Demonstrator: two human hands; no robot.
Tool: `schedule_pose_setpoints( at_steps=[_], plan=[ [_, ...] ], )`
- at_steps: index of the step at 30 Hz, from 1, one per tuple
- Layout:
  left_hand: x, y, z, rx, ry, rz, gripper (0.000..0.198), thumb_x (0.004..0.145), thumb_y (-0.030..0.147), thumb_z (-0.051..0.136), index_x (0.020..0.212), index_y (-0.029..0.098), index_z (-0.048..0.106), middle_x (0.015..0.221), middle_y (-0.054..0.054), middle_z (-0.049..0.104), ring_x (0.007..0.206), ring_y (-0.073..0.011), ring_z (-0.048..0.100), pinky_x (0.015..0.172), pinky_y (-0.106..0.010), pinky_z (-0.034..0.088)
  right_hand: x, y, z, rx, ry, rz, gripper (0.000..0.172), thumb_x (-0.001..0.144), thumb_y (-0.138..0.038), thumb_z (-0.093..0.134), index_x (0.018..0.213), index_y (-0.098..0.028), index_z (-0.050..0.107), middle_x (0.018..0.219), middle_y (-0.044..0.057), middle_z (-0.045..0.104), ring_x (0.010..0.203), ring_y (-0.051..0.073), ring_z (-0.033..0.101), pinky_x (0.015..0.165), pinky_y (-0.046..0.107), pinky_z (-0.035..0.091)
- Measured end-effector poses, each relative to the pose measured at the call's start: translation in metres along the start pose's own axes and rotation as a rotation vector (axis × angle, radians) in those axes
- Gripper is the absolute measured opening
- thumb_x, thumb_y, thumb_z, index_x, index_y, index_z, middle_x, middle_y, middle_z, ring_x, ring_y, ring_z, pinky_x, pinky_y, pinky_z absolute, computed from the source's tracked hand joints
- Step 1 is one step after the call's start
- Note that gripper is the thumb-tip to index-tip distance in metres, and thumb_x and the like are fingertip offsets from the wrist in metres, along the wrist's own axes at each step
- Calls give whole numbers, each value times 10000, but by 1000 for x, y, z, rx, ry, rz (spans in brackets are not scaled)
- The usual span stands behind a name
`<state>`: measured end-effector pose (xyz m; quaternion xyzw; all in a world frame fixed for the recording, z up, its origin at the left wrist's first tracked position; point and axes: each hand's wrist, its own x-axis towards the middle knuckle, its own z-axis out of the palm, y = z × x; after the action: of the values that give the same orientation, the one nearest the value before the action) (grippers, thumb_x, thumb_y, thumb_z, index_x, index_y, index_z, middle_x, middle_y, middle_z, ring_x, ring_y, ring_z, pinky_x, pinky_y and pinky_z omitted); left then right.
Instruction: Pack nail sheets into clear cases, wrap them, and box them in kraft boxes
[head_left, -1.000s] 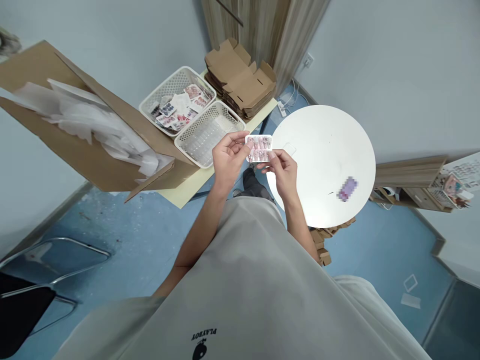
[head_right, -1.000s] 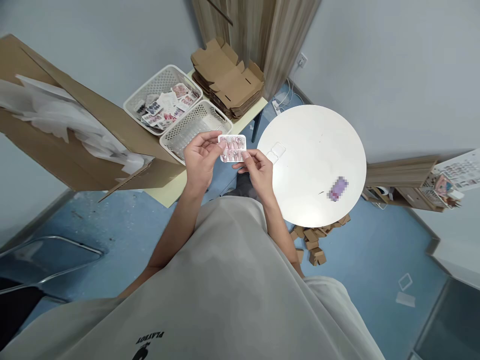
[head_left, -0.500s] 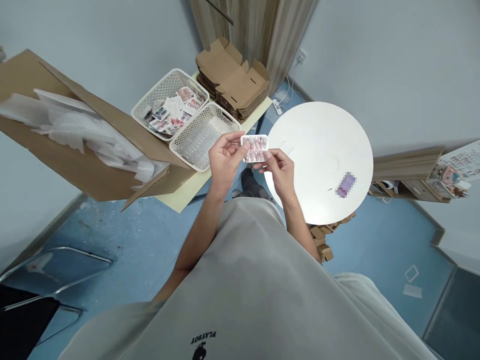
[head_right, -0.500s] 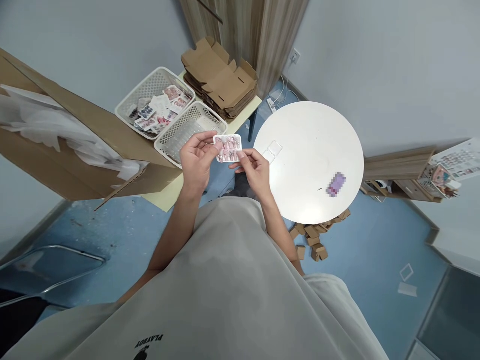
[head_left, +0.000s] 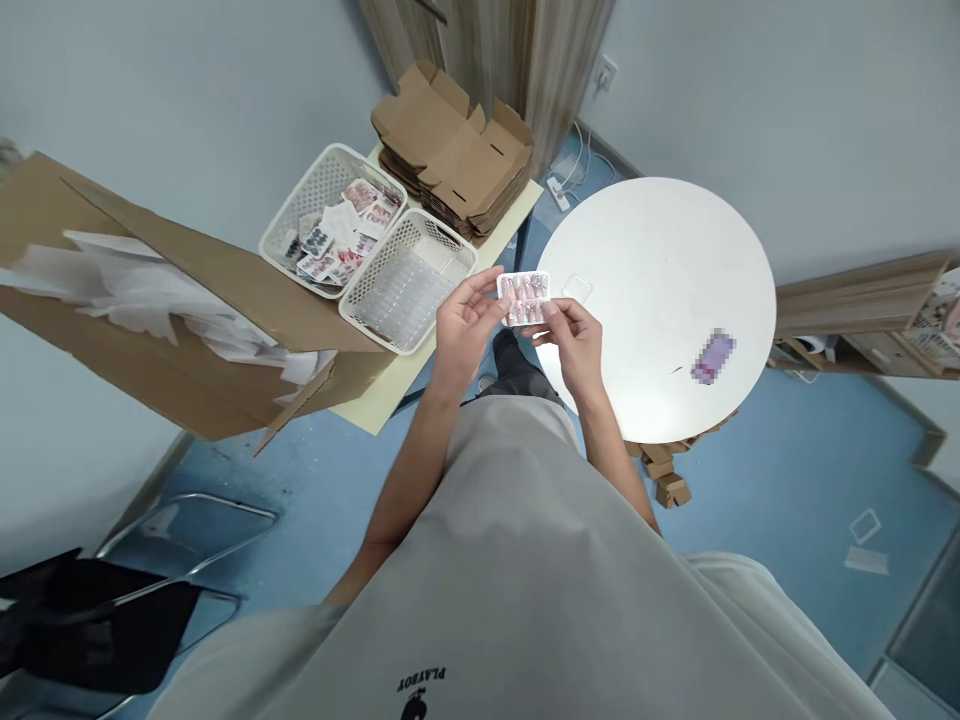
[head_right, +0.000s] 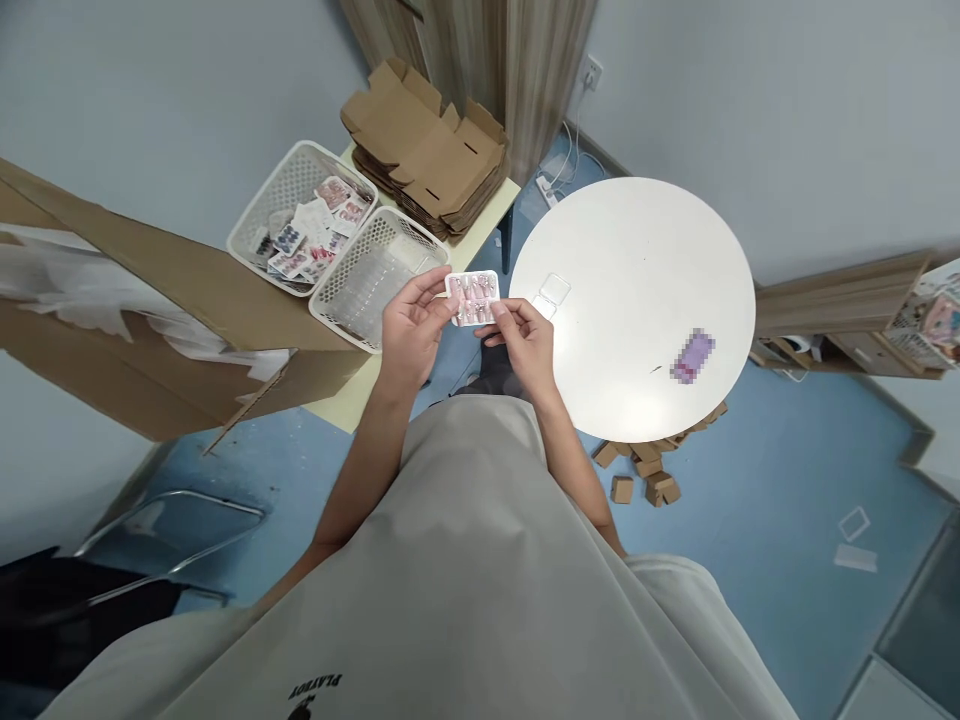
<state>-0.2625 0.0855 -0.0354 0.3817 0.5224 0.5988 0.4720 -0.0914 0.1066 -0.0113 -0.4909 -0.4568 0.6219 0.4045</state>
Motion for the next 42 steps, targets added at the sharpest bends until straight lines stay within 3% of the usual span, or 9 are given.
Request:
schedule_pose_setpoints(
  at_steps=[7,11,15,20,26,31,35,42],
  plan=[
    [16,-19,6,47,-200,-153,679,912,637,859,1443,242,708,1360,-144,781,1275,-327,765,1087,-463,643,24,25,-16,21,146,14,513,886,-748,819,1035,-261,754,958,31,787,935,224,778,766,351,679],
    [37,-38,13,48,-233,-254,689,904,625,871,1445,235,697,1349,-145,792,1289,-318,762,1096,-450,636,44,38,-25,44,213,49,528,873,-762,818,1028,-260,772,932,25,789,882,209,763,728,337,682],
    [61,-77,20,75,-211,-351,617,924,622,842,1377,225,712,1253,-135,820,1184,-292,795,1039,-446,653,65,64,-35,75,273,97,547,857,-762,822,1056,-253,781,925,16,789,831,189,746,682,323,684],
    [88,-134,36,163,-272,-501,532,893,564,858,1256,192,743,1136,-130,827,1032,-269,799,935,-431,666,86,114,-54,68,452,213,576,837,-773,799,1011,-227,746,904,10,780,827,171,729,685,312,681],
    [116,-188,66,247,-440,-655,500,831,309,874,1296,179,743,1196,-141,815,1100,-284,770,988,-448,647,98,168,-92,-4,572,421,571,809,-740,778,973,-194,748,912,30,782,842,164,694,731,310,642],
    [125,-226,73,401,-415,-705,419,832,194,804,1243,144,746,1186,-169,804,1091,-282,769,1056,-484,621,98,199,-110,-99,586,502,542,832,-726,753,954,-198,741,901,30,777,792,164,656,757,317,595],
    [124,-241,63,453,-390,-686,378,853,179,761,1226,127,746,1178,-178,798,1103,-276,768,1093,-482,601,98,212,-111,-170,577,553,509,875,-717,718,949,-214,726,929,46,786,753,178,660,768,337,584],
    [120,-242,58,538,-363,-621,327,896,220,749,1212,138,752,1294,-197,782,1250,-316,738,1167,-498,563,104,217,-104,-255,590,591,417,911,-610,755,973,-197,751,958,80,808,821,214,706,877,366,595]
  ],
)
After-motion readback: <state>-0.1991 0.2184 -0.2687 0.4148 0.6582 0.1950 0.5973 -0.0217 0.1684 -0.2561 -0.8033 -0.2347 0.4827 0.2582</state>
